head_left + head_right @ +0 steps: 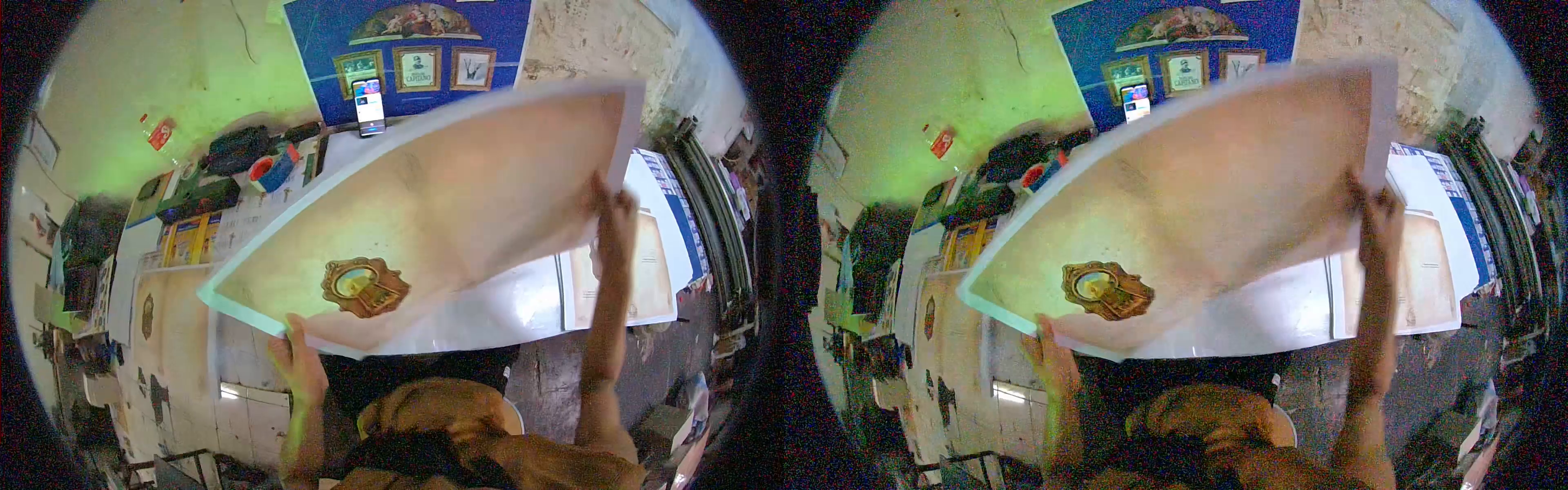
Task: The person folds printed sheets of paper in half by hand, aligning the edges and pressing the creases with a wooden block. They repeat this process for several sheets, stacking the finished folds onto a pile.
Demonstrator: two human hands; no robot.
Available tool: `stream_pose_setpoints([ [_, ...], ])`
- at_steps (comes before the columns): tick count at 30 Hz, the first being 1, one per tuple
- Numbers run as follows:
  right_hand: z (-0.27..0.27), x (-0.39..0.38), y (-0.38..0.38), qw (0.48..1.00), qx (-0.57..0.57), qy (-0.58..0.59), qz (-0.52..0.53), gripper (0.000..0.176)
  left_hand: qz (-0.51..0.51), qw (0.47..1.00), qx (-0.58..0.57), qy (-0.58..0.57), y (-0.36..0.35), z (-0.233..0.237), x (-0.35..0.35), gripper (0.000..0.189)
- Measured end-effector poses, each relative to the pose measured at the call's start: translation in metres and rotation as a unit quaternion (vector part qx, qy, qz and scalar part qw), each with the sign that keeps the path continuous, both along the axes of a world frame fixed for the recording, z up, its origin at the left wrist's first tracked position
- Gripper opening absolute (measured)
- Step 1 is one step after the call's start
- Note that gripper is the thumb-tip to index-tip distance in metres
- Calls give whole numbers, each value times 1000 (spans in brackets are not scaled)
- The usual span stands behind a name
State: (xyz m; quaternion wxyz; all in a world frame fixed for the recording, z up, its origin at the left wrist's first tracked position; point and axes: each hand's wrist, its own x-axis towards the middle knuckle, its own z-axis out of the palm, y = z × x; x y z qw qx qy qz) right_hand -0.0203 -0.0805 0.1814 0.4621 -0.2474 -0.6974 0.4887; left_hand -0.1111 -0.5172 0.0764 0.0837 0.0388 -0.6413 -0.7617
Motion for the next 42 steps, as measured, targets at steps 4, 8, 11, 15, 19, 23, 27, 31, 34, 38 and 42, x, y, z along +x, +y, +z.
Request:
stream_pose_setpoints([
  [4,122,-58,8,960,210,-164,86,48,-232,926,-270,-125,-30,30,50,27],
  [8,129,-161,-12,846,399,-299,190,64,-372,860,-129,-323,-10,7,85,35],
  [11,64,-232,-37,777,453,-389,199,86,-367,837,71,-401,0,-43,103,32],
  [15,-13,-273,-84,732,437,-478,211,93,-344,827,183,-406,-1,-89,106,30],
  [19,-75,-302,-80,764,459,-402,209,81,-364,847,119,-369,-6,-105,113,30],
  [23,-59,-245,-88,848,402,-234,256,59,-314,772,245,-496,-2,-106,109,30],
  [27,-39,-93,-101,888,308,-189,285,34,-351,777,196,-485,18,-101,102,37],
  [31,-72,48,-106,891,112,-365,247,26,-349,731,308,-498,23,-136,106,34],
  [34,-88,117,-109,810,1,-521,269,31,-409,780,264,-392,-34,-168,106,39],
  [38,-109,144,-123,812,-140,-528,205,49,-284,887,-106,-348,-69,-99,86,49],
  [42,-120,129,-139,831,-114,-479,259,62,-247,887,-358,-158,-57,-54,78,59],
])
